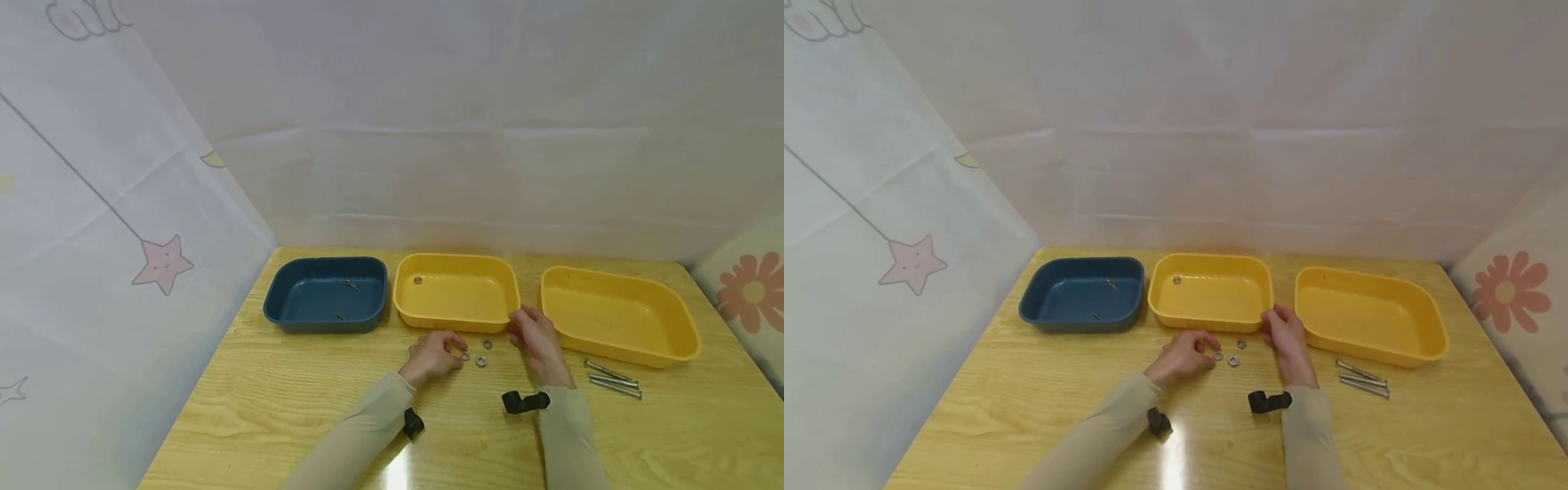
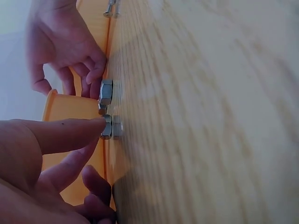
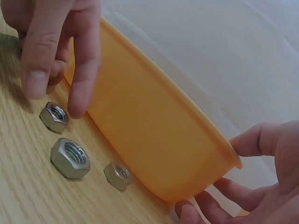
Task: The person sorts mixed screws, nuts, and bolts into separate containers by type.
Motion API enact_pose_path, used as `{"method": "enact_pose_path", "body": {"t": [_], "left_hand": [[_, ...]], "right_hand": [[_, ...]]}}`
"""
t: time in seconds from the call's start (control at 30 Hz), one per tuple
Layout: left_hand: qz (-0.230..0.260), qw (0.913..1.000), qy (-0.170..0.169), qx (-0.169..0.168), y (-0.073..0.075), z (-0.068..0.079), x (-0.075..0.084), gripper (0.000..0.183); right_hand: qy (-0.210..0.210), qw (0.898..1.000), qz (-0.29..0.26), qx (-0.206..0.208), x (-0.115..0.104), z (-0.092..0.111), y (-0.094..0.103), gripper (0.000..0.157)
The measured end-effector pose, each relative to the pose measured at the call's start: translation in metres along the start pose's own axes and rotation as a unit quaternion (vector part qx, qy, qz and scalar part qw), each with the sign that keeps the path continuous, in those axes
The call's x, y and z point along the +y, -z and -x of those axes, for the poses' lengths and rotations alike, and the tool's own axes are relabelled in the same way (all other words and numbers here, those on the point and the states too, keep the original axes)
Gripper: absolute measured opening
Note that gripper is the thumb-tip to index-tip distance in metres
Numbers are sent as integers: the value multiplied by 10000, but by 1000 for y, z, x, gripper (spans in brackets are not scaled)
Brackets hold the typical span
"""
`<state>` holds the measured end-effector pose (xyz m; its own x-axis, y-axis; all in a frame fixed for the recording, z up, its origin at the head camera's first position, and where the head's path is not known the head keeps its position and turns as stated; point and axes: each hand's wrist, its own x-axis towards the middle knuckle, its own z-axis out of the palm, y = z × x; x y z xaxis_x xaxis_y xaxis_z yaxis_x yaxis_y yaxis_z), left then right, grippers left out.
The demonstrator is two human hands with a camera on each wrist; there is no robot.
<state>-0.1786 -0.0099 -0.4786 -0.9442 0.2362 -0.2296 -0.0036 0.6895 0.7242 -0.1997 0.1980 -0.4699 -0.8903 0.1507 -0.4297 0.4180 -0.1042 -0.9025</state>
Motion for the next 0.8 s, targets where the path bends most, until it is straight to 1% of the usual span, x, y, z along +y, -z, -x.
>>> {"method": "enact_pose_path", "body": {"t": [0.27, 0.63, 0.8], "left_hand": [[-300, 9995, -39, 101, -5, 0, 0, 24], [-602, 9981, 83, 55, -6, -1, 6, 29], [-618, 9980, 103, 47, -6, -1, 7, 26]], "right_hand": [[70, 10000, -14, -33, 1, 2, 0, 61], [59, 9999, 88, 4, 1, 1, 0, 60], [66, 9999, 131, -3, 0, 1, 1, 60]]}}
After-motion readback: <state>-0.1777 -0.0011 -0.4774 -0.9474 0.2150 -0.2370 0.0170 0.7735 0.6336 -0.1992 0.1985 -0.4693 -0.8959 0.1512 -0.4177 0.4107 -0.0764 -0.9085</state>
